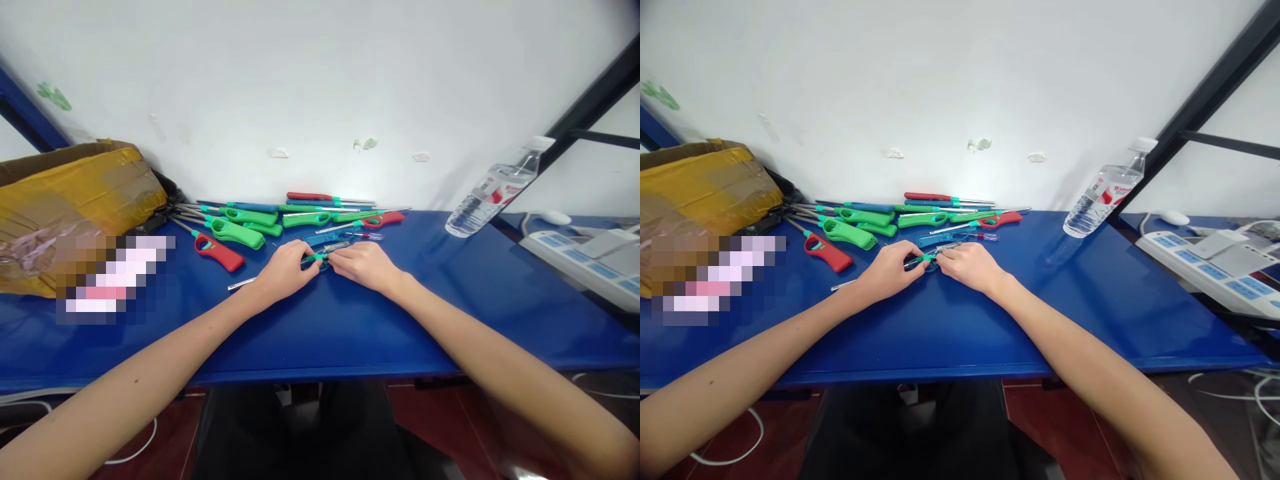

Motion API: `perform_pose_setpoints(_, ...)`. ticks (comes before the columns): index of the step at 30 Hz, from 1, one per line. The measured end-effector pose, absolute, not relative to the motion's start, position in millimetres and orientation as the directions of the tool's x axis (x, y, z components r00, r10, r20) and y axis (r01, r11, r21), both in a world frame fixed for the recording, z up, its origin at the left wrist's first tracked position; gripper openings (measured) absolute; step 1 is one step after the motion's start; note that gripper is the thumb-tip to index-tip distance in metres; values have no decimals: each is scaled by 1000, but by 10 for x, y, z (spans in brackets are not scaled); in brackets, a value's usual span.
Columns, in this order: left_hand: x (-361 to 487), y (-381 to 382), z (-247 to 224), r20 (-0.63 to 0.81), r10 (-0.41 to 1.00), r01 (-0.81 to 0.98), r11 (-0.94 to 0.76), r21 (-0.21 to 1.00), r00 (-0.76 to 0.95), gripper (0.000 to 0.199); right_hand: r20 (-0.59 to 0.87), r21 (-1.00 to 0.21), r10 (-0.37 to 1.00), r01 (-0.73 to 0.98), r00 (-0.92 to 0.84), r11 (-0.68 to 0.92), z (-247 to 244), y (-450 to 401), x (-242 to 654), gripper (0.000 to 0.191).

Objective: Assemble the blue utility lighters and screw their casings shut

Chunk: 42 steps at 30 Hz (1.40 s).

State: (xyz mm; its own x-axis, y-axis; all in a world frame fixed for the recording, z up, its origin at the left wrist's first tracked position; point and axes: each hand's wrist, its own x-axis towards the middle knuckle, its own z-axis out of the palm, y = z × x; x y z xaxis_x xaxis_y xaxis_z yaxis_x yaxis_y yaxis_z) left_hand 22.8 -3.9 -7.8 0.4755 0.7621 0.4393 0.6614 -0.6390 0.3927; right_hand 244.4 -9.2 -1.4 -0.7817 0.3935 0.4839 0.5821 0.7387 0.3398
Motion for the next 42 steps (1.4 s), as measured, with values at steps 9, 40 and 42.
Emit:
perform_pose_setpoints(9, 233, -40, -67, 450, 762, 656, -638, 402, 465, 17, 460, 256, 449, 598, -766, 759, -50, -65, 2485, 27)
perform_pose_setpoints(40, 274, -54, -58, 420, 810, 706, -572, 418, 409, 17, 527, 147, 421, 568, -738, 810, -75, -27, 2500, 28)
perform_pose_setpoints(42, 269, -56, -61, 415, 808, 704, -577, 415, 417, 18, 539, 133, 418, 563, -732, 815, -74, -31, 2501, 27)
